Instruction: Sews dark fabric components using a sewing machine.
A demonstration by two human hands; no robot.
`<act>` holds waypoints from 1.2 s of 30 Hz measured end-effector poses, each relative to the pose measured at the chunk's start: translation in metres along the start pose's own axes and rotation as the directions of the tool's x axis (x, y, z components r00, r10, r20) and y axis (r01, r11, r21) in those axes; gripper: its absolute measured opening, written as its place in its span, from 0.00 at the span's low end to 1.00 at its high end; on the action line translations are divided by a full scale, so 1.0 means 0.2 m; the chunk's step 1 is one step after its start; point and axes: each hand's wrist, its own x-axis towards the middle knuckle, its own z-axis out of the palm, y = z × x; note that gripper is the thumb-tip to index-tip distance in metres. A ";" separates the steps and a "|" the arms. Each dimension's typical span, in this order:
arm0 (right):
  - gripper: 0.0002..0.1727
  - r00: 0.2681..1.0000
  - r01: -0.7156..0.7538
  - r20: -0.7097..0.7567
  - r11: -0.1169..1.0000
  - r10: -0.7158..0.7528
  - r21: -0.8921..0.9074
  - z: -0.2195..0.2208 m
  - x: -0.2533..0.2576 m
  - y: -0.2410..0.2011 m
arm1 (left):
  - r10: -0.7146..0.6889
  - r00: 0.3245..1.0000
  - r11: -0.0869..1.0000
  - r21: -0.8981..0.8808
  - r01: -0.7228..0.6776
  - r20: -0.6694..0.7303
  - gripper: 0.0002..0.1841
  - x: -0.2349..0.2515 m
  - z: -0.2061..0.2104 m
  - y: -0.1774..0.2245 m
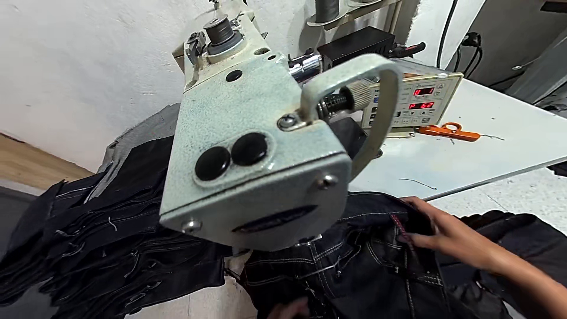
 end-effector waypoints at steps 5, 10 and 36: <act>0.25 0.977 -0.057 -0.143 0.848 0.155 0.527 0.18 0.06 -0.05 | -0.011 0.913 0.988 -0.145 -0.052 -0.407 0.33 0.18 0.22 0.00; 0.18 0.991 0.121 -0.100 0.938 -0.093 0.326 0.14 -0.01 -0.09 | -0.080 0.862 0.977 -0.211 -0.032 -0.501 0.17 0.27 0.06 0.09; 0.10 0.977 0.071 -0.214 0.921 0.014 0.383 0.08 0.09 -0.29 | -0.054 0.885 0.998 -0.005 0.059 -0.463 0.10 0.51 -0.13 0.06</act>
